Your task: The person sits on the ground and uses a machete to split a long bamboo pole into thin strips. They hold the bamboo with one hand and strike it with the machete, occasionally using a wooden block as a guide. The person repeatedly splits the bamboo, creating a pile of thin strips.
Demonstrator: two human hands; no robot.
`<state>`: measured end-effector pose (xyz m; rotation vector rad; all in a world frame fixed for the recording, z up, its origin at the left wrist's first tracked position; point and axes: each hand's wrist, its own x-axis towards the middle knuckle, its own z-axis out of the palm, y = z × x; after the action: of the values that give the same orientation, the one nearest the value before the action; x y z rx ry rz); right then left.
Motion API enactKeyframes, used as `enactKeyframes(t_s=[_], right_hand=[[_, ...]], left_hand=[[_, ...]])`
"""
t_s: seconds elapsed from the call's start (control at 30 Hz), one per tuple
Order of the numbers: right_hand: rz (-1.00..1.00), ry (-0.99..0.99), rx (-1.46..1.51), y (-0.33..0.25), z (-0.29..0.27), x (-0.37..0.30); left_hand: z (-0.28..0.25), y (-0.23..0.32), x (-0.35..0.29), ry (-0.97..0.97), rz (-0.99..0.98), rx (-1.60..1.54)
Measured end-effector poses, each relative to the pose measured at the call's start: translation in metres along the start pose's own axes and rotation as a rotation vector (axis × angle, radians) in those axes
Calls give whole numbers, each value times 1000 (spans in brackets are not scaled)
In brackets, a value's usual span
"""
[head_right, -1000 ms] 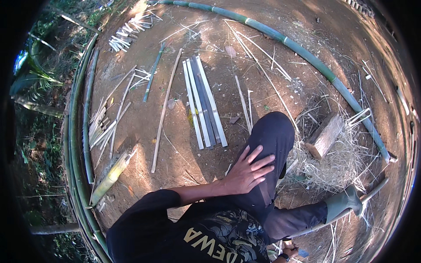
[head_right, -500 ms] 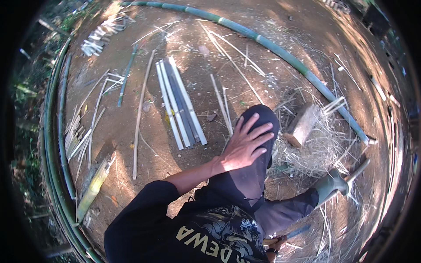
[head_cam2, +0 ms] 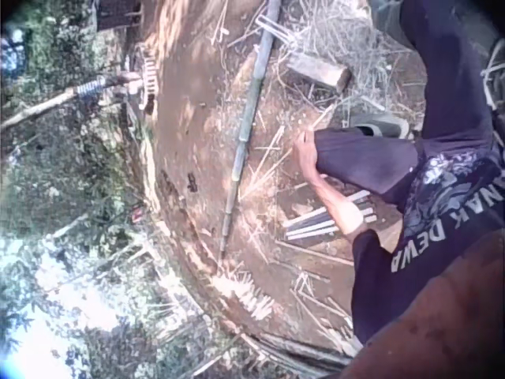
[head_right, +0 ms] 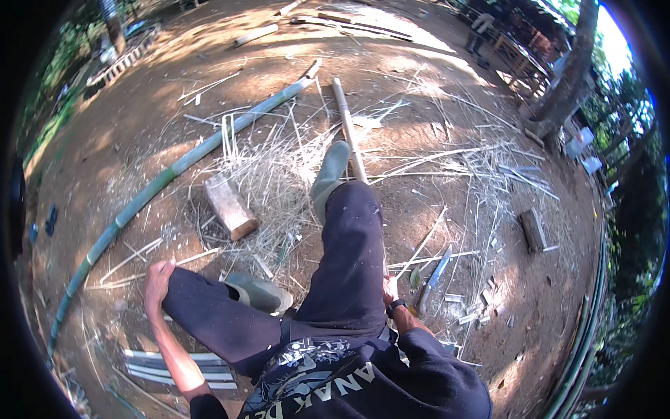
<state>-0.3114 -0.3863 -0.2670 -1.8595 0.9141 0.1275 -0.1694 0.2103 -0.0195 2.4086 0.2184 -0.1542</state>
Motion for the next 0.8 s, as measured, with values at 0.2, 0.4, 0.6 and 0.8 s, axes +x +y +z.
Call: enactKeyframes(t_s=[0.2,0.4,0.6,0.8], right_hand=[[-183,67,-128,91,27,19],[-139,12,-159,-6,46,-3],[-40,-33,-72,-38,35,2],[96,-112,-45,-15,62,38]], left_hand=[[10,34,39,-317,-94,85],[3,19,68,-429,-83,177],[17,29,74,-400,-154,104],[24,44,79,-462,-112,104]])
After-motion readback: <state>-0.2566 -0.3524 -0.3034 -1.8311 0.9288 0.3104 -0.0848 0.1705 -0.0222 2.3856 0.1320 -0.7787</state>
